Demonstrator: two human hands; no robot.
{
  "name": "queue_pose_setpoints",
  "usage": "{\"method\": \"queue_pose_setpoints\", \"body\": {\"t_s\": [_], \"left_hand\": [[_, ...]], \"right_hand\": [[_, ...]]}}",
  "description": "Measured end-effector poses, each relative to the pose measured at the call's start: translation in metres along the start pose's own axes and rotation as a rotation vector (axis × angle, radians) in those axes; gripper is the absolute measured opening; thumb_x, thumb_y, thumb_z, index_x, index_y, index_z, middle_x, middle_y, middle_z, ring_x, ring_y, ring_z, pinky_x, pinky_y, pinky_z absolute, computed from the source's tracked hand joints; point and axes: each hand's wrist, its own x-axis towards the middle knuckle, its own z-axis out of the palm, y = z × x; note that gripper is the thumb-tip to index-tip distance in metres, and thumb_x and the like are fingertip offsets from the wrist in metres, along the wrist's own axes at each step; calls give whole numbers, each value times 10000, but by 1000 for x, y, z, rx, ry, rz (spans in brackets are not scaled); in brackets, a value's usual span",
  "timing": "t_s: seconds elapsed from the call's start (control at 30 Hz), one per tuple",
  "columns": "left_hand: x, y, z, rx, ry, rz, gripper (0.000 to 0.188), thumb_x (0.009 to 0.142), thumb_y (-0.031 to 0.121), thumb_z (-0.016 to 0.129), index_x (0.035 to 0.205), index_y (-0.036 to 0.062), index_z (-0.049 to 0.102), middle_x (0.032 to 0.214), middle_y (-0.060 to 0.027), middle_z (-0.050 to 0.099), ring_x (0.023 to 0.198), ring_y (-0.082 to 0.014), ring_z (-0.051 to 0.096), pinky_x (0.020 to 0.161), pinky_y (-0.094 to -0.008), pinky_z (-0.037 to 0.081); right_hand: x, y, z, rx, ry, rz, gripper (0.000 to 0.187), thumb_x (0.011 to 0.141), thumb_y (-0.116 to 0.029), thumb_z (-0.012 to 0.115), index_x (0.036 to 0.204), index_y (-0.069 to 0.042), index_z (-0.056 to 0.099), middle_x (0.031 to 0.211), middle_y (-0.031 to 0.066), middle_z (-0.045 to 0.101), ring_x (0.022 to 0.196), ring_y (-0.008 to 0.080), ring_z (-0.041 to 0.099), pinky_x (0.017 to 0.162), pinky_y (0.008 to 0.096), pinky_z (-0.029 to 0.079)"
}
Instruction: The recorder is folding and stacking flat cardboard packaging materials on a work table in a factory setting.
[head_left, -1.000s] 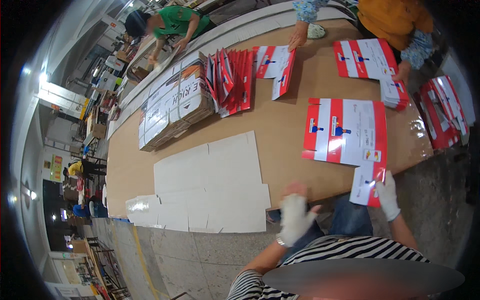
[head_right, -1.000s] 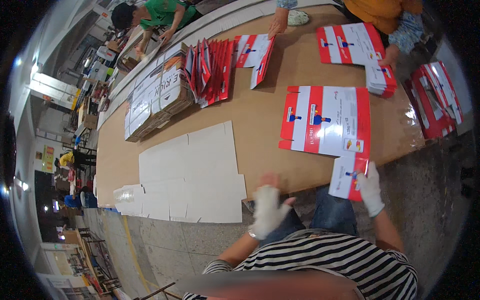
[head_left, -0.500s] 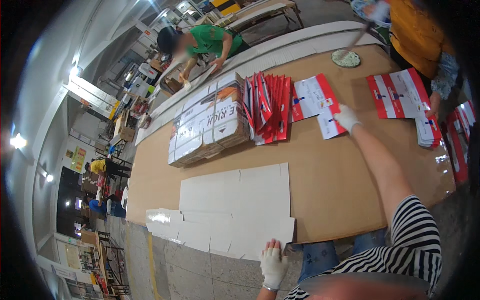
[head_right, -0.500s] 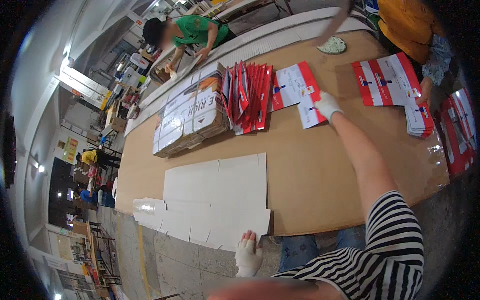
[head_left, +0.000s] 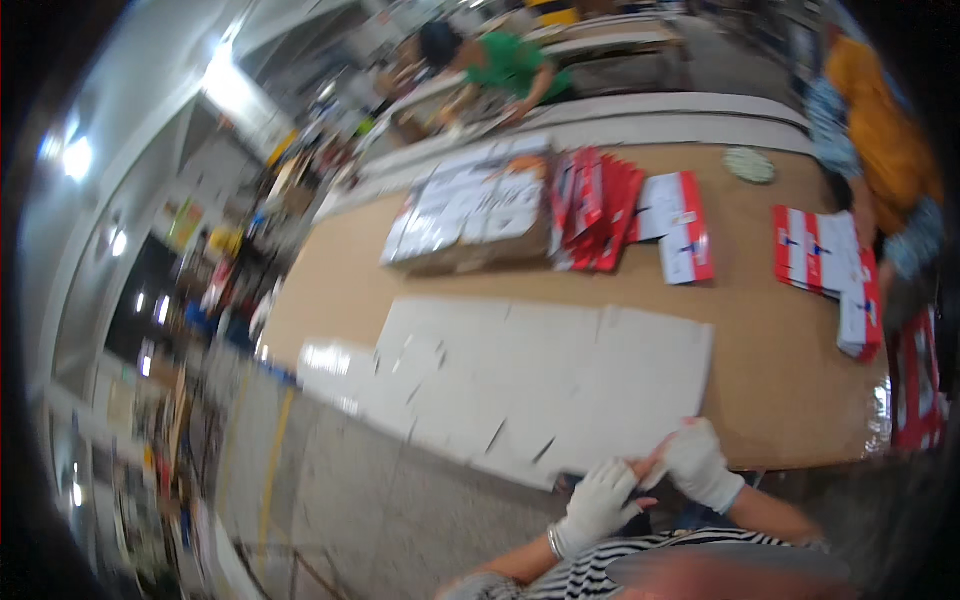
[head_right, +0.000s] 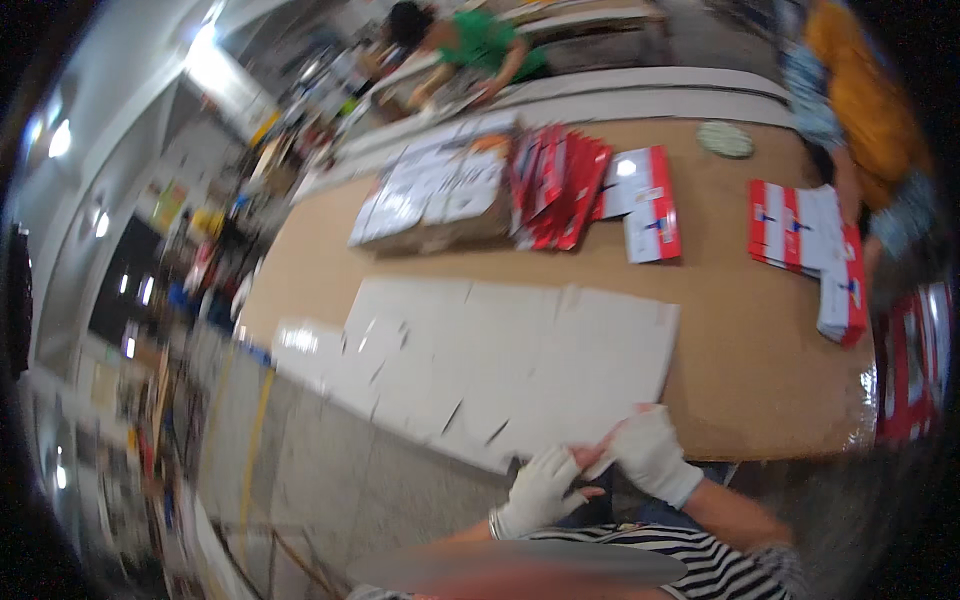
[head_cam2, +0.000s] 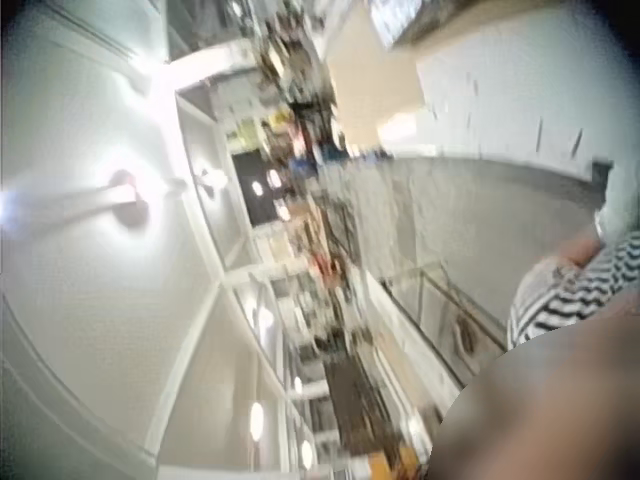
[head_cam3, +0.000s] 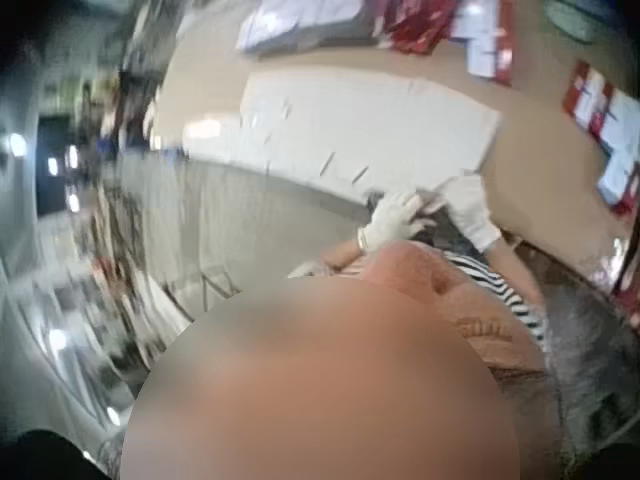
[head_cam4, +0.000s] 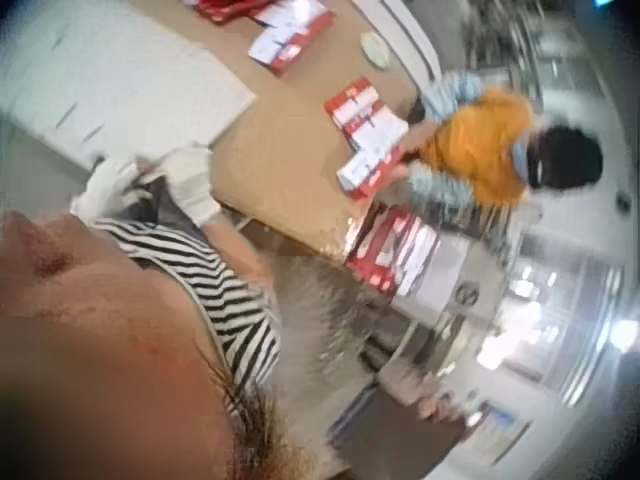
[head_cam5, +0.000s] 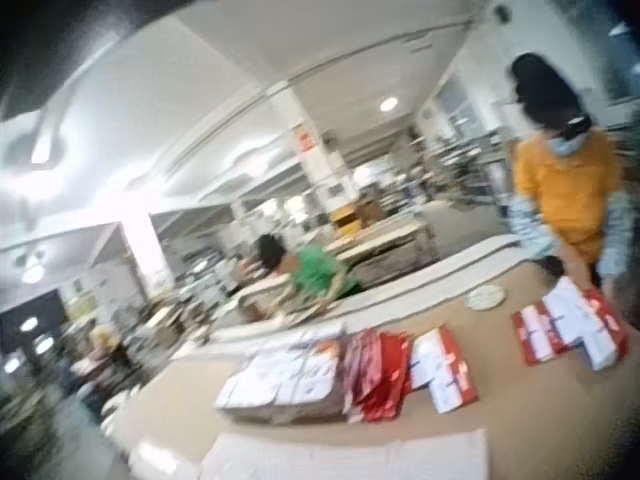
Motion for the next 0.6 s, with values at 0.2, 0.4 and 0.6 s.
{"method": "queue_pose_setpoints", "body": {"t_s": [0.2, 0.4, 0.6], "left_hand": [[0, -78, 15, 434, -49, 25, 774, 642, 283, 790, 1317, 69, 477, 1333, -135, 478, 1279, -356, 409, 1044, -465, 355], [23, -108, 52, 40, -136, 160, 399, 743, 227, 738, 1118, 125, 648, 1184, -74, 575, 1115, -286, 520, 978, -411, 411], [47, -56, 98, -56, 11, -158, 307, 745, 237, 731, 1021, 115, 675, 1149, -65, 578, 1118, -293, 500, 964, -442, 400]], "right_hand": [[-132, 18, -75, 475, 44, 840, 241, 710, 105, 495, 866, -26, 623, 874, 98, 645, 960, 297, 594, 1058, 436, 340], [-204, 31, -118, 425, 137, 1007, 162, 845, 22, 561, 986, -30, 621, 1010, 65, 605, 1010, 219, 544, 957, 343, 407], [-217, 11, -103, -46, 159, 775, 382, 679, -69, 704, 1055, -55, 636, 1015, 119, 629, 1011, 322, 562, 931, 382, 420]]}}
